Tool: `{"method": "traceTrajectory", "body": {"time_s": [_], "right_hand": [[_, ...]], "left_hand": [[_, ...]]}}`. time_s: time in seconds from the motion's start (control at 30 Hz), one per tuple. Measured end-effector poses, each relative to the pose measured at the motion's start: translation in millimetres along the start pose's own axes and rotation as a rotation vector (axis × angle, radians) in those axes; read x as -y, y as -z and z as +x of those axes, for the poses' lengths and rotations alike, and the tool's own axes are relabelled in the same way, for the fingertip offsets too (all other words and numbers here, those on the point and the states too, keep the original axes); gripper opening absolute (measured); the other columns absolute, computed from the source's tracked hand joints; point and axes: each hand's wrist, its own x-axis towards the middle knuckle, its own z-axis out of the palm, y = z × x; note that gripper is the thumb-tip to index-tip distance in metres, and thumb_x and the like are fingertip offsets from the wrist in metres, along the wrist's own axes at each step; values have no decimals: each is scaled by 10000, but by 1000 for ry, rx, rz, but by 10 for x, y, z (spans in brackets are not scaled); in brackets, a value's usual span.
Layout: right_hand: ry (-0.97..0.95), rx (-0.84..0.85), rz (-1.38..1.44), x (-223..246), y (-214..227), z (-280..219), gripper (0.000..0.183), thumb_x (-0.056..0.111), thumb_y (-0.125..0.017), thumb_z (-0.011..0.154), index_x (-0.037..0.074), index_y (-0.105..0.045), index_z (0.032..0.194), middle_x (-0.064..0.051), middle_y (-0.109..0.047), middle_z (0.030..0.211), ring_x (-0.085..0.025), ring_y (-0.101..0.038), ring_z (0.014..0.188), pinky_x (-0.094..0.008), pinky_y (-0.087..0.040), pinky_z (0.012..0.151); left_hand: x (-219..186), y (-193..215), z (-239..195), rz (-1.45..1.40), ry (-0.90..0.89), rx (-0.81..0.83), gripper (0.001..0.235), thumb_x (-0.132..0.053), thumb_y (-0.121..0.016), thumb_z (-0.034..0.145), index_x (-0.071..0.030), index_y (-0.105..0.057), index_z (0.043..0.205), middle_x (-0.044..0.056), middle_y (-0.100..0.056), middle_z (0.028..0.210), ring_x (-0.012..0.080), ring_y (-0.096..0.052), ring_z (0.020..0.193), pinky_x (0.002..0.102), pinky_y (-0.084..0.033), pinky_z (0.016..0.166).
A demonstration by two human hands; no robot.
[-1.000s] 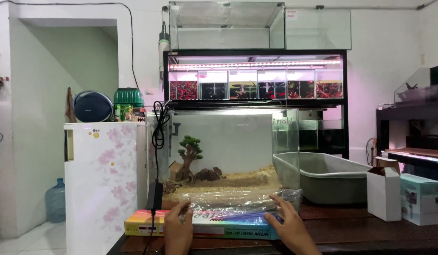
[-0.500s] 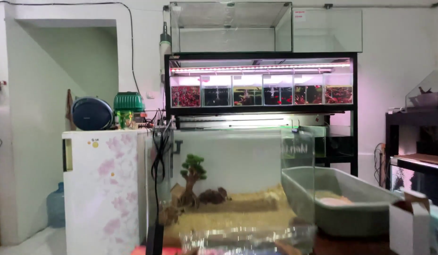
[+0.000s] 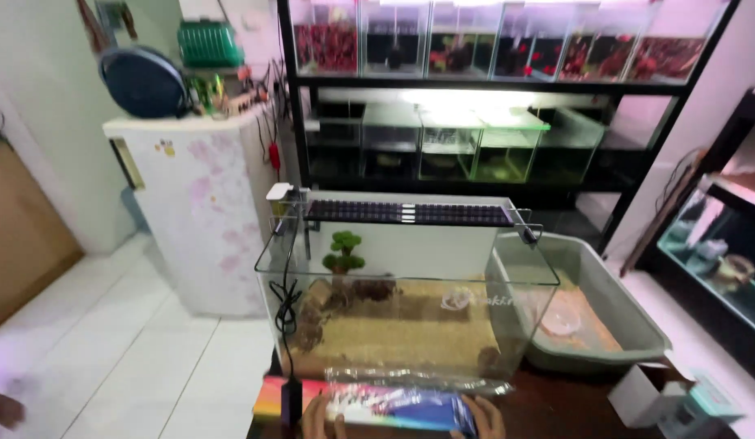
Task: The person unpacks a new aquarium light fixture from its box, assembles the metal mounting brackets, and attaches them to the light bar. They then place the assembled light fixture onto the rim of a glass aquarium and plug in the power cord.
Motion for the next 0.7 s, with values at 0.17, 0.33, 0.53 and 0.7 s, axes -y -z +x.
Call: {"method": "traceTrajectory", "body": {"time_s": [0.17, 0.33, 0.53, 0.7], "right_hand": [[131, 195, -57, 172, 522, 57, 788, 289, -902, 856, 334, -617, 1590, -113, -478, 1681, -335, -454, 1563, -490, -358, 1287], [108, 360, -38, 858, 880, 280, 673, 193, -833, 922, 176, -621, 1561, -63, -525, 1611, -334, -453, 1516, -532, -385, 1264], [253, 533, -195, 687, 335, 567, 681, 220, -795, 994, 205, -531, 1622, -114, -439, 1748, -424, -377, 1599, -545, -341, 1279], [275, 749, -368, 928, 163, 862, 785, 359, -874, 944, 229, -473, 1606, -158, -494, 1601, -428, -434, 1490, -573, -428, 1168]], "left_hand": [[-416, 236, 282, 37, 173, 271, 379, -226, -687, 995, -164, -786, 1356, 86, -742, 1372, 303, -693, 1334, 415, -521, 1125], [-710, 194, 80, -704, 1436, 222, 416, 3, -837, 934, -55, -730, 1331, 161, -806, 1177, 411, -810, 1033, 442, -628, 866], [-516, -263, -512, -926, 1868, 279, 588, -196, -674, 1029, -85, -565, 1596, 303, -520, 1703, 514, -582, 1476, 551, -480, 1222], [-597, -649, -515, -975, 1890, 219, 482, -183, -643, 1027, -106, -597, 1500, 285, -557, 1679, 454, -594, 1480, 487, -505, 1199]]}}
